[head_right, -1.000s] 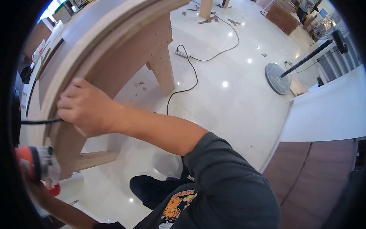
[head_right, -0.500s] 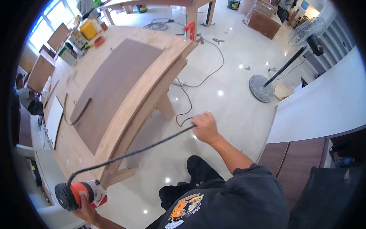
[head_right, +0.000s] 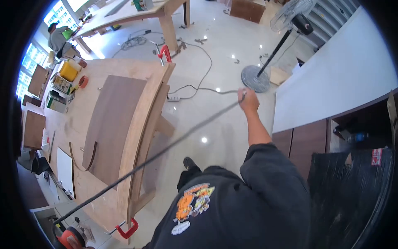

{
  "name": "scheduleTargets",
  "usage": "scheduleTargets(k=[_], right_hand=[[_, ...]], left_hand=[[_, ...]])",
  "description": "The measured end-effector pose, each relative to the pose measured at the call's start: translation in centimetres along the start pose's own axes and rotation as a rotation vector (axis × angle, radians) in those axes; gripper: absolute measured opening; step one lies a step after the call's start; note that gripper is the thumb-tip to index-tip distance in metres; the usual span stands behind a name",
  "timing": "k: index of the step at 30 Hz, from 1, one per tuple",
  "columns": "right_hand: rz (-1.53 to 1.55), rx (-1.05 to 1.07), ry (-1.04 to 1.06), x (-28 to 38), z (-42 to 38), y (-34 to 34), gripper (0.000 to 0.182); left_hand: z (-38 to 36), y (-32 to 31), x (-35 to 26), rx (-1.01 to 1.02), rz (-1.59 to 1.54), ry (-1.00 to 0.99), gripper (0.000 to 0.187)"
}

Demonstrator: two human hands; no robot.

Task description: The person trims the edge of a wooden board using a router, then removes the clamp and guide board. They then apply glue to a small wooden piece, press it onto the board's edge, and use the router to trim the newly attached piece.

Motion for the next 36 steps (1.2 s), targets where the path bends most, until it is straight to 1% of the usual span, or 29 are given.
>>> scheduleTargets(k=[1,3,4,5,7,9,11,14,15,18,20,21,24,25,28,31,34,35,36], right_hand=[[0.01,-0.025,-0.15,1.5,1.1,0.6,0.043],[0.19,0.035,-0.321,0.7,4.8,0.3,0.055],[0.596,0.008,-0.462,1.0,6.2,-0.1,0.057],[1.006,-0.026,-0.598,2.8,7.9,0.5,0.059],[1.235,0.066,-0.399,6.3,11.2,2.5,0.056],[1.162,-0.015,-0.25,10.8,13.4,5.1,0.048],[1.063,0.022,-0.116,14.2,15.0,6.7,0.038],[1.01,0.164,0.084,17.2,15.6,8.1,0.032],[1.001,0.234,0.086,17.3,16.0,7.8,0.026],[0.915,0.486,0.079,17.9,15.7,6.8,0.021],[0.91,0.63,0.151,16.8,15.5,5.8,0.016],[0.832,0.664,0.317,17.5,15.4,6.7,0.013],[1.036,0.798,0.464,18.2,17.0,6.8,0.012],[1.113,0.852,0.446,18.7,17.6,6.5,0.01],[1.059,1.04,0.424,20.6,18.4,6.0,0.011],[1.031,1.087,0.514,22.2,17.7,4.6,0.007],[0.861,1.04,0.508,23.3,16.9,3.7,0.006],[0.916,1.046,0.439,23.9,16.9,3.4,0.007],[0.971,1.055,0.369,23.8,16.1,3.0,0.009]], left_hand=[[0.8,-0.1,1.0,0.002,-0.002,0.02,0.052],[2.7,-0.3,3.1,0.004,-0.001,0.048,0.054],[3.5,-0.6,4.0,0.01,-0.011,0.062,0.055],[4.1,-1.0,4.6,0.008,-0.021,0.069,0.056],[4.2,-3.3,4.1,0.005,-0.061,0.057,0.057],[3.8,-6.0,2.3,0.014,-0.118,0.064,0.056],[3.3,-8.5,-0.4,0.031,-0.156,0.092,0.057],[2.2,-11.7,-3.1,0.003,-0.186,0.031,0.058],[1.5,-12.6,-4.0,-0.017,-0.191,0.037,0.058],[-0.7,-15.2,-7.3,-0.083,-0.195,0.068,0.057],[-2.3,-17.2,-9.8,-0.123,-0.197,0.106,0.055],[-2.7,-18.4,-10.8,-0.12,-0.223,0.087,0.054],[-3.8,-20.6,-12.5,-0.116,-0.269,0.055,0.053],[-4.0,-21.0,-12.9,-0.119,-0.269,0.053,0.053],[-4.0,-21.9,-13.4,-0.13,-0.246,0.048,0.053],[-3.5,-21.8,-12.4,-0.12,-0.239,0.038,0.052],[-2.2,-21.4,-10.5,-0.075,-0.228,0.039,0.052],[-2.2,-20.8,-9.9,-0.083,-0.237,0.05,0.052],[-2.6,-20.8,-9.6,-0.143,-0.21,0.067,0.048]])
Point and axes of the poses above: each hand's wrist, its own z-axis towards the middle knuckle, its own y-axis out of the back of the hand, x = y × z, the point moved 2 cm from there along z, towards the middle knuckle, and after that the axes turned 14 degrees about z, right-handed, at the moved point
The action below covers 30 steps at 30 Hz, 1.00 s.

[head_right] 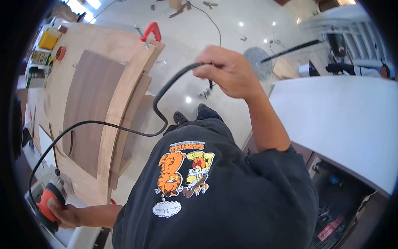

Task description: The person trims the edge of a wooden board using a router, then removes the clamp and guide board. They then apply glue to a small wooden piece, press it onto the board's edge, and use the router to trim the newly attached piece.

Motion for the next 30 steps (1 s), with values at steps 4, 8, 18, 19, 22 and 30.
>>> scheduleTargets(k=[4,8,18,19,22,30], right_hand=[[0.137,-0.043,-0.13,-1.7,-0.2,-1.5,0.012],[0.221,-0.067,-0.137,-2.7,0.2,-1.5,0.017],[0.062,-0.215,0.38,10.8,7.4,3.8,0.036],[0.083,-0.143,0.36,10.2,7.9,3.2,0.034],[0.195,-0.139,0.258,7.0,9.1,4.1,0.03],[-0.007,-0.063,-0.005,-0.2,15.7,5.9,0.017]], left_hand=[[-0.7,0.8,0.3,-0.118,0.093,0.026,0.043],[-1.0,2.2,1.0,-0.051,0.133,0.011,0.048],[-2.3,2.9,0.3,-0.074,0.152,0.024,0.044],[-2.5,3.4,0.7,-0.091,0.166,0.041,0.043],[-2.6,5.8,1.3,-0.119,0.224,0.048,0.043],[-3.5,1.2,-5.7,0.045,0.393,0.091,0.059]])
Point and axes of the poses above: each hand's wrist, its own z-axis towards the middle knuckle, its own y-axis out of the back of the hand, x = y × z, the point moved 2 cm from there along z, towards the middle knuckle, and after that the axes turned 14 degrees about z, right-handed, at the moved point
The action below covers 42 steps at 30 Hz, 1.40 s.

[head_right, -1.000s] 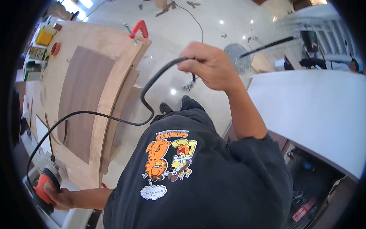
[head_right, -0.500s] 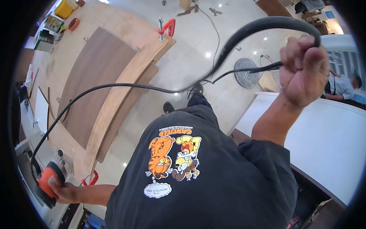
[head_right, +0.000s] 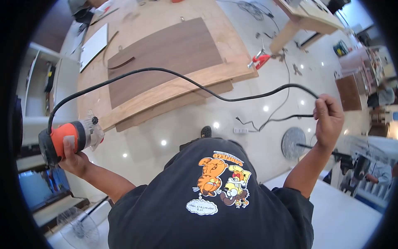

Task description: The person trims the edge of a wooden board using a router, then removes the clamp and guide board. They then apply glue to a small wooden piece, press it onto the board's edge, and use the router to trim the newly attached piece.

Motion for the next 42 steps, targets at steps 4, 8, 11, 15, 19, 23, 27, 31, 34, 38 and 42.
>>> scheduleTargets(k=[4,8,11,15,19,23,27,31,34,38,42], right_hand=[[-0.08,0.124,-0.188,-3.8,0.2,-4.3,0.012],[0.041,0.206,-0.321,-7.7,-5.2,-3.0,0.011],[-0.033,0.286,-0.455,-13.1,-7.7,-2.9,0.013],[-0.106,0.372,-0.598,-18.8,-11.3,-4.1,0.027],[-0.431,0.573,-0.578,-22.2,-14.8,-6.2,0.037],[-0.704,0.824,-0.595,-27.6,-18.6,-6.1,0.039],[-0.739,0.955,-0.667,-29.3,-20.4,-7.1,0.043],[-0.638,0.74,-0.524,-27.7,-20.5,-9.7,0.039],[-0.528,0.594,-0.572,-26.5,-21.0,-11.9,0.036],[-0.574,0.522,-0.671,-28.6,-24.7,-11.3,0.028],[-0.679,0.413,-0.911,-37.3,-35.2,-4.7,0.027]], left_hand=[[-1.8,3.5,3.1,-0.046,0.088,0.084,0.058],[-6.1,9.3,-0.3,-0.057,0.266,0.028,0.047],[-8.4,12.4,-1.9,-0.017,0.398,0.035,0.043],[-11.1,13.0,-4.5,-0.053,0.373,0.168,0.044],[-12.9,13.2,-4.4,0.019,0.367,0.2,0.051],[-14.5,11.4,-3.9,0.061,0.311,0.24,0.057],[-14.9,9.4,-0.9,0.12,0.194,0.159,0.069],[-14.7,7.7,1.3,0.206,0.148,0.123,0.08],[-14.4,7.4,3.7,0.333,0.168,0.069,0.084],[-14.2,6.9,6.1,0.506,0.069,0.062,0.076],[-14.4,6.1,8.2,0.656,0.089,0.099,0.068]])
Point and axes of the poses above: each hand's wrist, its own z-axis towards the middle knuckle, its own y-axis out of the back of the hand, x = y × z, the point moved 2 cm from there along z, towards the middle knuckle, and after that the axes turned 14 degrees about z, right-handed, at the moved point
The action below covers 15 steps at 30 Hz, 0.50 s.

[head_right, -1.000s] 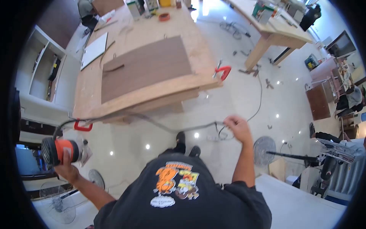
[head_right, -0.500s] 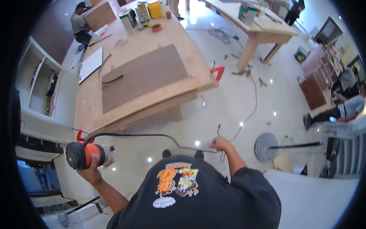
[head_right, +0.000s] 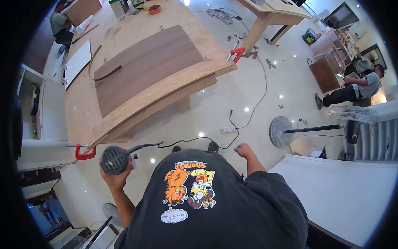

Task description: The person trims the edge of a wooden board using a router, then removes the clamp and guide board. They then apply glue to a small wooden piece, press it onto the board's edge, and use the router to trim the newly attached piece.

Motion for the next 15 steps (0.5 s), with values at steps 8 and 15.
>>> scheduleTargets(k=[8,15], right_hand=[[0.168,-0.089,-0.187,-0.1,-5.2,-1.8,0.02],[0.351,-0.125,0.262,19.3,-0.7,0.9,0.026]], left_hand=[[-3.7,-2.1,11.8,0.159,0.003,0.325,0.062],[-5.2,-2.3,15.1,0.196,0.328,0.339,0.063]])
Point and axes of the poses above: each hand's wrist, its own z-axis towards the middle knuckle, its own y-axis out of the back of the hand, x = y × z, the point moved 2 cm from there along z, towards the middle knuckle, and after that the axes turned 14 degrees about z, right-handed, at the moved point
